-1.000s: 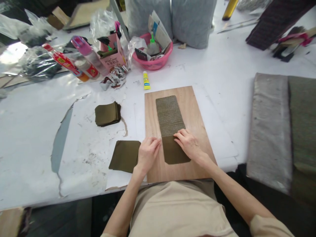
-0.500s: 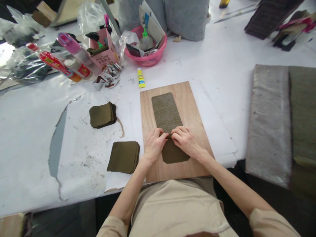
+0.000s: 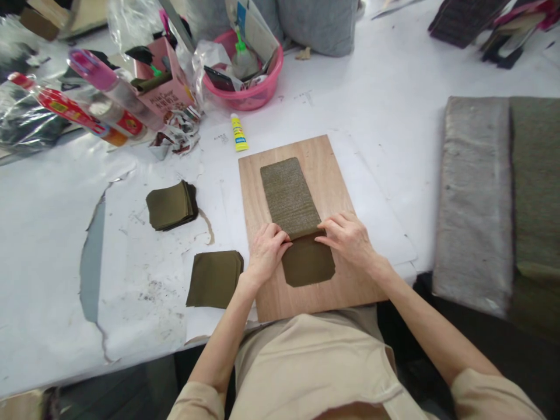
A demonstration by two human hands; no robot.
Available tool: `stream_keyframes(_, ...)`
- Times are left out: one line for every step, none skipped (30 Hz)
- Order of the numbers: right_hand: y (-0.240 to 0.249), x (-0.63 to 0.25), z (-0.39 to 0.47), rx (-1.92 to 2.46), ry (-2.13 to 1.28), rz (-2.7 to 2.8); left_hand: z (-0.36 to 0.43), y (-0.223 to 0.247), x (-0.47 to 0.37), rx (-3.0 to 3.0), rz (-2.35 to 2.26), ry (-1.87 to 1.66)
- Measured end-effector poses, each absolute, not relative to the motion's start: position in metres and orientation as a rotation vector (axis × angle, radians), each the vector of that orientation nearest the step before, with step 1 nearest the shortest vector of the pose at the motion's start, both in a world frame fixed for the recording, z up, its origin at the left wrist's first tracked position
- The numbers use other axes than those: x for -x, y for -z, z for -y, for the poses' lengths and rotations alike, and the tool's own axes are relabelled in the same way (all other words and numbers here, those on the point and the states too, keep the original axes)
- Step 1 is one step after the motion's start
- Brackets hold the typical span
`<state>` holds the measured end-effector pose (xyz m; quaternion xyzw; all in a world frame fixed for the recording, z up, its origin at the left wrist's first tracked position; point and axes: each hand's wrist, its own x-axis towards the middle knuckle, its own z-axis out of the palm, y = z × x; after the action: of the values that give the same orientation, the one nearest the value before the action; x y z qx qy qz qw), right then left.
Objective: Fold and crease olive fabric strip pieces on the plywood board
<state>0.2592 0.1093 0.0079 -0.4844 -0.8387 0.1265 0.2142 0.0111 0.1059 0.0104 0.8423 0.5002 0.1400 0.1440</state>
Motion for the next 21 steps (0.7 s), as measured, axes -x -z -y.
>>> stream_keyframes(-0.008,-0.252,-0.11,1.303,-0.37,2.319,-0.106,-0.01,-0.011,-2.424,-1.438,-0.409)
stream_keyframes(-0.007,-0.245,-0.111,1.262,-0.391,2.321,-0.107,-0.01,-0.011,-2.42,-1.435,-0.416)
stream_keyframes(-0.006,-0.237,-0.111,1.223,-0.413,2.335,-0.107,-0.01,-0.01,-2.414,-1.433,-0.428)
stream_keyframes(-0.003,-0.229,-0.111,1.196,-0.43,2.35,-0.107,-0.009,-0.01,-2.406,-1.432,-0.445)
stream_keyframes(0.0,-0.223,-0.111,1.186,-0.44,2.359,-0.107,-0.008,-0.009,-2.397,-1.431,-0.468)
stream_keyframes(0.003,-0.218,-0.11,1.189,-0.443,2.357,-0.107,-0.006,-0.008,-2.389,-1.431,-0.499)
stream_keyframes(0.005,-0.214,-0.11,1.196,-0.445,2.35,-0.106,-0.005,-0.007,-2.386,-1.431,-0.535)
stream_keyframes(0.008,-0.213,-0.109,1.204,-0.447,2.338,-0.106,-0.003,-0.006,-2.389,-1.43,-0.573)
stream_keyframes(0.01,-0.212,-0.108,1.213,-0.445,2.322,-0.105,-0.001,-0.005,-2.398,-1.429,-0.609)
stream_keyframes(0.011,-0.212,-0.107,1.22,-0.443,2.309,-0.104,0.002,-0.003,-2.412,-1.426,-0.641)
stream_keyframes(0.012,-0.213,-0.107,1.225,-0.44,2.3,-0.103,0.004,-0.002,-2.426,-1.419,-0.667)
stream_keyframes(0.013,-0.214,-0.106,1.229,-0.437,2.295,-0.102,0.006,-0.001,-2.438,-1.411,-0.685)
stream_keyframes(0.014,-0.215,-0.106,1.231,-0.433,2.291,-0.101,0.007,0.0,-2.448,-1.4,-0.695)
stream_keyframes(0.014,-0.216,-0.106,1.229,-0.43,2.29,-0.1,0.009,0.0,-2.456,-1.387,-0.7)
stream_keyframes(0.015,-0.217,-0.106,1.222,-0.429,2.29,-0.1,0.01,0.001,-2.465,-1.375,-0.705)
stream_keyframes(0.016,-0.217,-0.106,1.211,-0.425,2.288,-0.099,0.011,0.002,-2.476,-1.364,-0.711)
stream_keyframes(0.017,-0.217,-0.106,1.197,-0.419,2.288,-0.099,0.012,0.003,-2.489,-1.352,-0.719)
stream_keyframes(0.018,-0.218,-0.106,1.183,-0.41,2.293,-0.099,0.014,0.004,-2.501,-1.341,-0.727)
stream_keyframes(0.019,-0.218,-0.106,1.168,-0.4,2.302,-0.098,0.015,0.005,-2.511,-1.33,-0.735)
stream_keyframes(0.02,-0.218,-0.106,1.154,-0.389,2.312,-0.098,0.016,0.006,-2.519,-1.32,-0.744)
stream_keyframes(0.021,-0.218,-0.107,1.142,-0.379,2.32,-0.097,0.017,0.008,-2.526,-1.312,-0.747)
